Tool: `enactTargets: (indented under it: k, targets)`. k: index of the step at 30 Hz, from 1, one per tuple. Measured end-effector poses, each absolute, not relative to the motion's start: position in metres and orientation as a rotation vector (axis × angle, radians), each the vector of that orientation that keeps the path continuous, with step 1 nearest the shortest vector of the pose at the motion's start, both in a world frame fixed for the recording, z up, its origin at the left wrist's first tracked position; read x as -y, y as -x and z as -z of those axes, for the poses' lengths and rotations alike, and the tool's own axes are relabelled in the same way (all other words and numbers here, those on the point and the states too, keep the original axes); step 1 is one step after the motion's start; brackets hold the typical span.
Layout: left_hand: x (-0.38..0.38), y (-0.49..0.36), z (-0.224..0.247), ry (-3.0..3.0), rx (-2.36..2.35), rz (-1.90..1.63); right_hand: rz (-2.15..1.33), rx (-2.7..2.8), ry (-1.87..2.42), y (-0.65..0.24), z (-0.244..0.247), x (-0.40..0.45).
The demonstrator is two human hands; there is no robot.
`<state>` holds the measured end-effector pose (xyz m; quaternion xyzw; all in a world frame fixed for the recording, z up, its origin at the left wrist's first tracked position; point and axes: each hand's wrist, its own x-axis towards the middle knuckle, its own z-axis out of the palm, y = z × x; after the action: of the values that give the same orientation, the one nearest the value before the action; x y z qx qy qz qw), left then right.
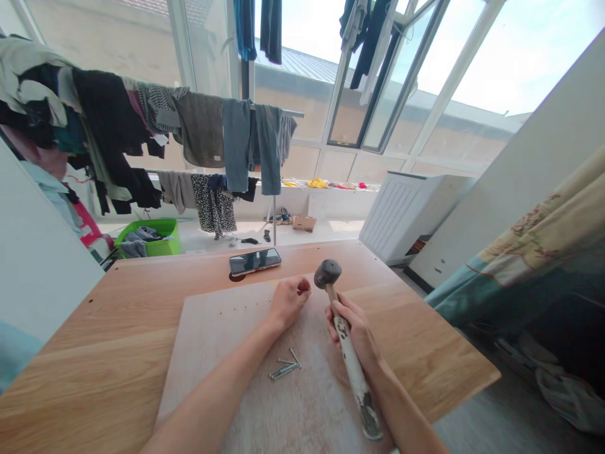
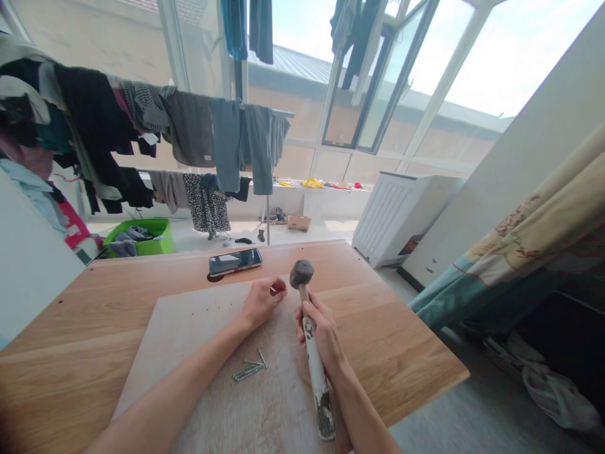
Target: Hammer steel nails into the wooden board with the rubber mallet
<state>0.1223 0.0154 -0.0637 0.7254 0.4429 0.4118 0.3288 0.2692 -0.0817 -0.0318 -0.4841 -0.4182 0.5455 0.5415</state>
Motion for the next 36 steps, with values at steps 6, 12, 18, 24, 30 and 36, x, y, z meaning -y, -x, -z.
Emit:
enactTargets:
  k: [6,12,18,24,30,36]
  targets:
    - [-0.016,-0.123,0.066,-1.826,-1.16,-1.106,-1.332,1.029,1.078,-0.264,0.029,0.087]
    - [-0.014,-0.123,0.063,-1.843,-1.074,-1.154,-1.288,1.157,1.164,-0.264,0.033,0.09]
    - [-0.016,-0.124,0.064,-1.824,-1.093,-1.157,-1.298,1.122,1.125,-0.265,0.036,0.088]
    - [-0.015,-0.124,0.064,-1.835,-1.087,-1.146,-1.333,1.053,1.063,-0.265,0.037,0.089]
    - [-0.015,-0.123,0.065,-1.844,-1.088,-1.155,-1.313,1.073,1.1,-0.264,0.04,0.089]
    - [-0.017,-0.124,0.069,-1.857,-1.091,-1.15,-1.319,1.078,1.094,-0.264,0.04,0.088]
